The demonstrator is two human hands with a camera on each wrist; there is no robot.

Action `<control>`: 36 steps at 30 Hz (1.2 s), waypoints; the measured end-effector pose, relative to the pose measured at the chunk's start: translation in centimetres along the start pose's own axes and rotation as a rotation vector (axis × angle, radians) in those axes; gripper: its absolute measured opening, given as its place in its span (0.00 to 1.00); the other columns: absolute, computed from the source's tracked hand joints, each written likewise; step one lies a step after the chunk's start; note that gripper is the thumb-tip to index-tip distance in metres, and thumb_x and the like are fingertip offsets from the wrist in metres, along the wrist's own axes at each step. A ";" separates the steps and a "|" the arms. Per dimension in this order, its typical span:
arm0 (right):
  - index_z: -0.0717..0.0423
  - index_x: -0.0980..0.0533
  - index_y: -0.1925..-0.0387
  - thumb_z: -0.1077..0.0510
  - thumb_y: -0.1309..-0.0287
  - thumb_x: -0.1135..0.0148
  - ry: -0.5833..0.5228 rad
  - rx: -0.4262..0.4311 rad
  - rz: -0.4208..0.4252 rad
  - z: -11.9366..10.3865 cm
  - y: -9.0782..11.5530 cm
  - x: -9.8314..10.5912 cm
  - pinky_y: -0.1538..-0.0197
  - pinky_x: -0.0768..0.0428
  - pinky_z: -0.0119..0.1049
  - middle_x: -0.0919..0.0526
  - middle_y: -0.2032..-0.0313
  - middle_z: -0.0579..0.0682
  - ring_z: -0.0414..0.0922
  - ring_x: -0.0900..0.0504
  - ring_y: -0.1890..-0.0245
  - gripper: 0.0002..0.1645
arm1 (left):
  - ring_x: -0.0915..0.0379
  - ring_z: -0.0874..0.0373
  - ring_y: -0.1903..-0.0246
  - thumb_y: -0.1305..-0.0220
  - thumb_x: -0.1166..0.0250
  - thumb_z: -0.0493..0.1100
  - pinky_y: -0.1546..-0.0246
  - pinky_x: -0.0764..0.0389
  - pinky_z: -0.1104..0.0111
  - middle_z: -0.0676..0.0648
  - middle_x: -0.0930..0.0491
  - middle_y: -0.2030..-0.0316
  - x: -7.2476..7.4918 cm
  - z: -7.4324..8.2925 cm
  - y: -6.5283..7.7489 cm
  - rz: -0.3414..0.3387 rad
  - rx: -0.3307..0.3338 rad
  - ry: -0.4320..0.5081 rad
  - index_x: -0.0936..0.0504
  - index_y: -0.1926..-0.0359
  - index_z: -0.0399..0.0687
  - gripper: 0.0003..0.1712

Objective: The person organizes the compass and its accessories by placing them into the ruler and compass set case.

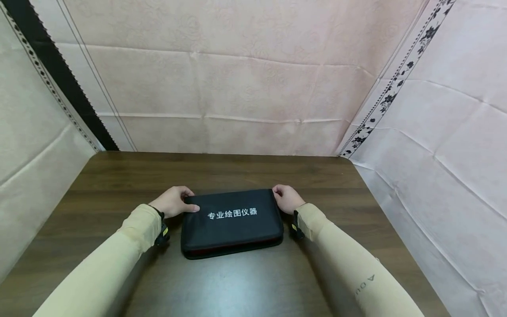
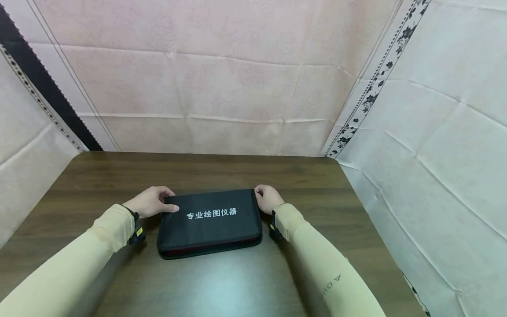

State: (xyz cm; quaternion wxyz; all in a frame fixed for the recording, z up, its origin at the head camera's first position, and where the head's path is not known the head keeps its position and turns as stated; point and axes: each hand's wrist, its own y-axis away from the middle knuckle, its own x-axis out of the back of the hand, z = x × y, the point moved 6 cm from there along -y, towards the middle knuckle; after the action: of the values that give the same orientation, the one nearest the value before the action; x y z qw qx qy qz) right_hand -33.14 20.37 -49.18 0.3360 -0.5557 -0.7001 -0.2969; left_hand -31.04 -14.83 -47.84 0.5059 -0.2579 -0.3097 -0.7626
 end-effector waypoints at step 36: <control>0.53 0.30 0.71 0.64 0.35 0.43 0.274 0.185 -0.022 -1.1 5.4 -0.6 0.67 0.29 0.37 0.30 0.74 0.47 0.42 0.31 0.74 0.08 | 0.50 0.31 0.34 0.50 0.27 0.63 0.38 0.44 0.41 0.22 0.54 0.32 -2.4 1.5 2.7 -0.075 0.066 -0.056 0.67 0.28 0.30 0.72</control>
State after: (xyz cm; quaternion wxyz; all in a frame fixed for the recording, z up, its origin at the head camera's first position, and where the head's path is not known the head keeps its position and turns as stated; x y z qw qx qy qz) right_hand -27.61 20.26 -48.77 0.4748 -0.4691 -0.6781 -0.3077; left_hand -27.61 -13.04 -47.90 0.4766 -0.2504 -0.3583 -0.7628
